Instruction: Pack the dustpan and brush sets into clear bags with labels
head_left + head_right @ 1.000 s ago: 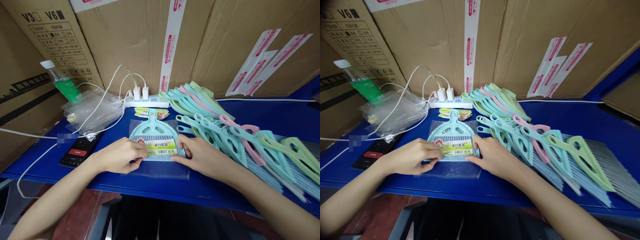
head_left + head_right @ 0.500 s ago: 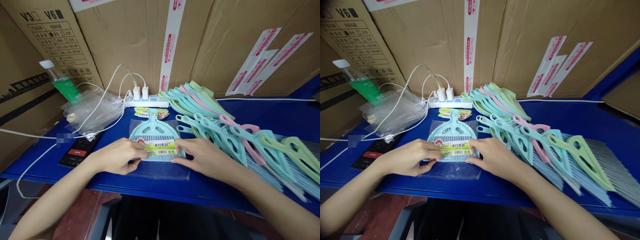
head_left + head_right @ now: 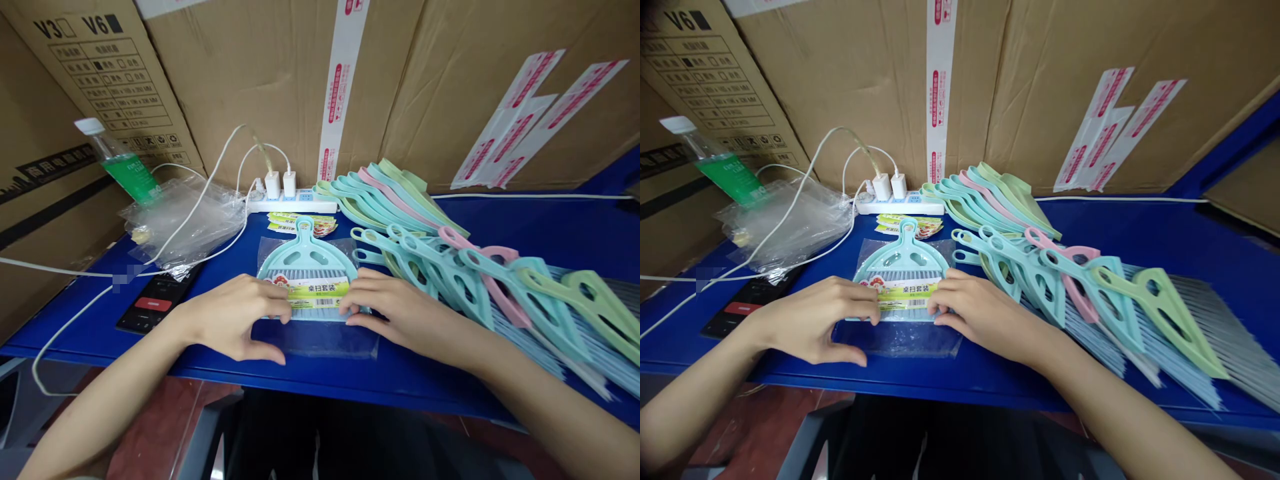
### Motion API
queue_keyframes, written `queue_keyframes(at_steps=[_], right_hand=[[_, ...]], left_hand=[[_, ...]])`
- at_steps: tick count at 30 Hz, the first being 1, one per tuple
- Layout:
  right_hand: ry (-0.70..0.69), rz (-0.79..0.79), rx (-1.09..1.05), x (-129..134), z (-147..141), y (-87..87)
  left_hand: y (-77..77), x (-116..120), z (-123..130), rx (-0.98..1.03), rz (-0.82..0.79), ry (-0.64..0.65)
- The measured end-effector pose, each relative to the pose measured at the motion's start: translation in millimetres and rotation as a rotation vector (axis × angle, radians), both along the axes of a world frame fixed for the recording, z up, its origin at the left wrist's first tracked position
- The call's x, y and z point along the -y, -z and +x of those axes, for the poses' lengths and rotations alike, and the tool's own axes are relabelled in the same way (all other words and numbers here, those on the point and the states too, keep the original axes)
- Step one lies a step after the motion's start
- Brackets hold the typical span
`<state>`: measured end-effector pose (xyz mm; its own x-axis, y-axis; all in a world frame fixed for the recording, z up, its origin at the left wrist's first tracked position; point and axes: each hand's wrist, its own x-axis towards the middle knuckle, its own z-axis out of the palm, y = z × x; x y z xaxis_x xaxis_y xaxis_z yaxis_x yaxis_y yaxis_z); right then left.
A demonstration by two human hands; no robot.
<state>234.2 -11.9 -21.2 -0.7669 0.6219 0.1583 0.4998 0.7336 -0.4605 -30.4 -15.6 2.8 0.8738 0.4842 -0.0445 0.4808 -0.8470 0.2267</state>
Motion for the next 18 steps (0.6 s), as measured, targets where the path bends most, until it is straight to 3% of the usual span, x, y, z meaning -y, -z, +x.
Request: queue_keyframes(at_steps=[18], right_hand=[[0.073,-0.168,-0.038,5.7,-1.4,-10.0]], left_hand=[[-10.2,-0.6,-4.5,0.100,-0.075,-0.036]])
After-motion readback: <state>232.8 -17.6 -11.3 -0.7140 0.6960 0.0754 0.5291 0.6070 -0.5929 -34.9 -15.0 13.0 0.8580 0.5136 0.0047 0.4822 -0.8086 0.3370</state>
